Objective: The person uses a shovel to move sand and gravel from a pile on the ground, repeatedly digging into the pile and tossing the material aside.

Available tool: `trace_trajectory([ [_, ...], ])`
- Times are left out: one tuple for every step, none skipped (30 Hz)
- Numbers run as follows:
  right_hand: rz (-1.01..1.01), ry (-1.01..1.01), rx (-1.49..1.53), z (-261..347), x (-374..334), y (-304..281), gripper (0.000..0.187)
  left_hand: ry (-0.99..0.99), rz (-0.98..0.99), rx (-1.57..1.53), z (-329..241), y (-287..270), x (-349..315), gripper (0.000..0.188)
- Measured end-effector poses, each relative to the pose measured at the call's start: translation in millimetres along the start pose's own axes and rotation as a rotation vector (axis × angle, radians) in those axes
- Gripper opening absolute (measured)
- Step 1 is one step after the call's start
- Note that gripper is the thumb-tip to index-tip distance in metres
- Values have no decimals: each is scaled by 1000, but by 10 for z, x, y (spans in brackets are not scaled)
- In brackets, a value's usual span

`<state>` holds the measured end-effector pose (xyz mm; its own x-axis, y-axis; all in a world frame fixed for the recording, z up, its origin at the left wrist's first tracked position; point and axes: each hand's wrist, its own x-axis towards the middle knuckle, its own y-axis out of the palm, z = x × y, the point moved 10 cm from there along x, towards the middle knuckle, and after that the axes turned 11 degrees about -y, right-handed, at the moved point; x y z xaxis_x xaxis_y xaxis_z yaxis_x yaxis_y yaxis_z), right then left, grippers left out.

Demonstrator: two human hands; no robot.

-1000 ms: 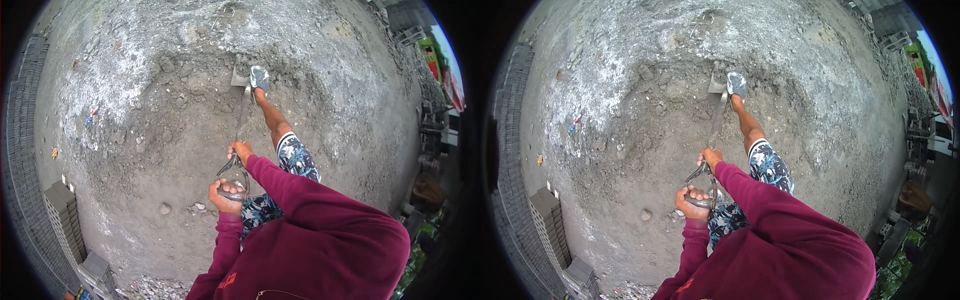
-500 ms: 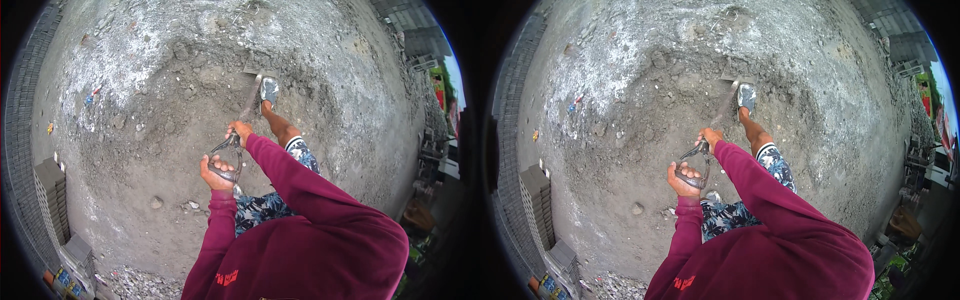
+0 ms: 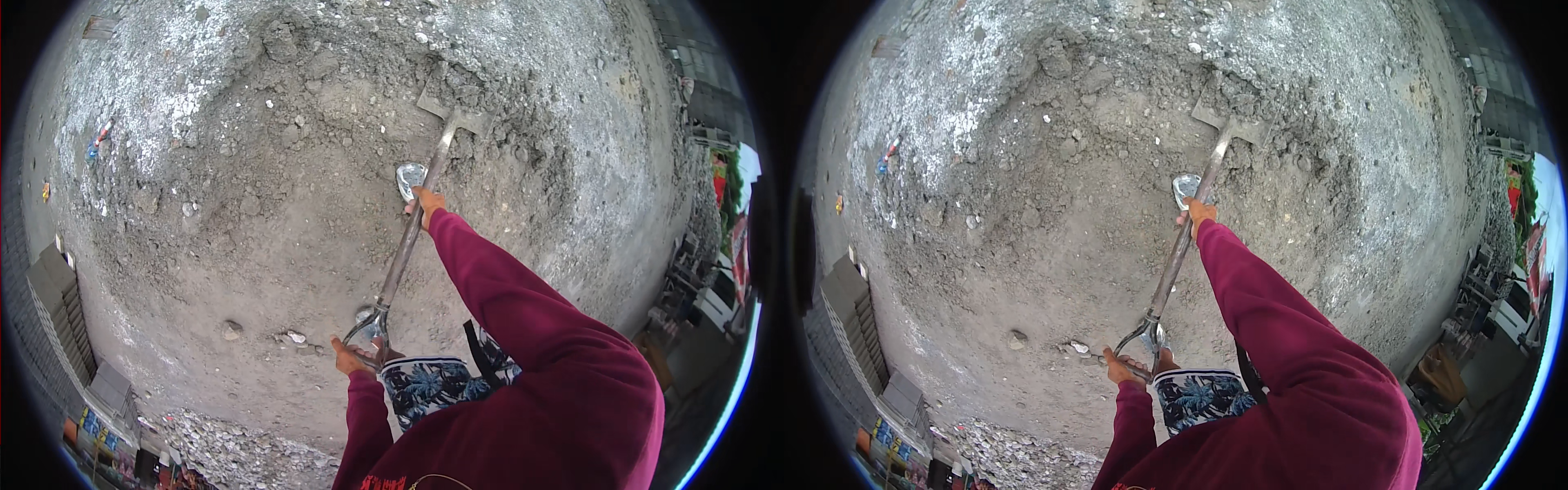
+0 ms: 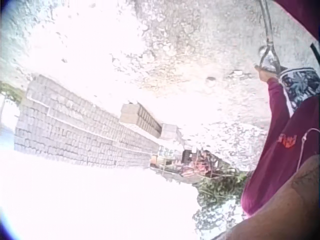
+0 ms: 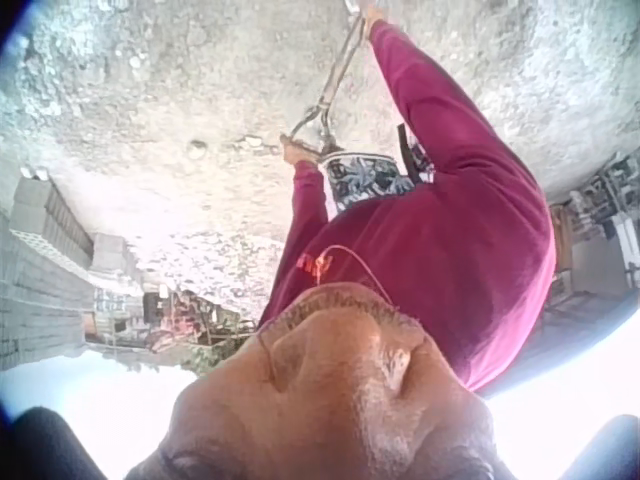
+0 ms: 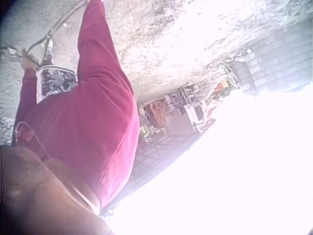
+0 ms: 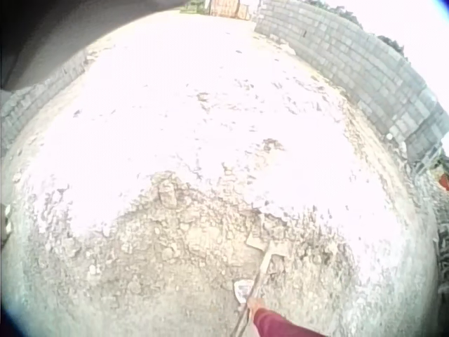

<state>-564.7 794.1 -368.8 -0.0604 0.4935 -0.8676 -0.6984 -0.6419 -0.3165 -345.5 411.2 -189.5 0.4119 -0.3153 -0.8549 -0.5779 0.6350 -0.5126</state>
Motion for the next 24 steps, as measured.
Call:
trace_trajectory([
  [-21,8,-56,184,-122,66,34,-4,-41,-56,27,-86,52,57],
  [18,-29,-126,256,4,37,29,14,-44,-38,0,-6,-24,48],
  [67,-63,-200,240,96,35,25,30,-57,-39,-4,-58,-54,47],
  [81,-60,-194,249,120,51,28,53,-59,-52,-33,-74,-40,46],
  [96,-60,-184,237,100,50,31,80,-58,-64,-72,-109,-35,45],
  [103,-55,-169,219,35,27,34,129,-25,-66,-66,-135,-126,44],
  [92,-79,-151,249,-23,26,33,168,-3,-68,-153,-154,-170,43],
  [81,-105,-130,271,-105,30,33,209,23,-68,-257,-182,-207,42],
  [73,-140,-121,356,-213,10,33,241,54,-82,-273,-216,-240,42],
  [113,-96,-171,429,-410,8,34,239,76,-100,-281,-253,-251,41],
  [102,-142,-104,552,-636,-24,30,238,98,-118,-264,-316,-263,40],
  [85,-196,-25,671,-851,-114,26,241,134,-127,-260,-379,-279,39],
  [61,-241,56,749,-1113,-208,24,241,165,-127,-271,-448,-291,38],
  [60,-292,-20,832,-1377,-334,23,177,209,-148,-200,-538,-278,37],
  [60,-348,22,918,-1593,-443,23,184,256,-150,-197,-619,-342,37],
  [62,-394,64,908,-1758,-537,23,193,293,-153,-206,-768,-403,37],
  [62,-438,105,882,-1919,-630,23,200,329,-153,-206,-929,-454,38],
  [82,-412,147,802,-2142,-635,24,291,358,-133,-295,-1104,-486,37],
  [89,-416,121,638,-2369,-650,25,323,352,-125,-357,-1414,-488,37],
  [93,-419,94,451,-2610,-667,27,354,345,-116,-418,-1761,-493,38],
  [95,-429,75,305,-2780,-690,28,389,347,-104,-501,-2041,-587,38],
  [120,-440,141,86,-2933,-685,30,396,364,-100,-554,-2326,-809,39],
  [111,-392,137,-213,-3068,-721,30,424,341,-67,-619,-2643,-765,41],
  [120,-338,126,-549,-3324,-644,31,456,306,-50,-722,-3104,-687,43],
])
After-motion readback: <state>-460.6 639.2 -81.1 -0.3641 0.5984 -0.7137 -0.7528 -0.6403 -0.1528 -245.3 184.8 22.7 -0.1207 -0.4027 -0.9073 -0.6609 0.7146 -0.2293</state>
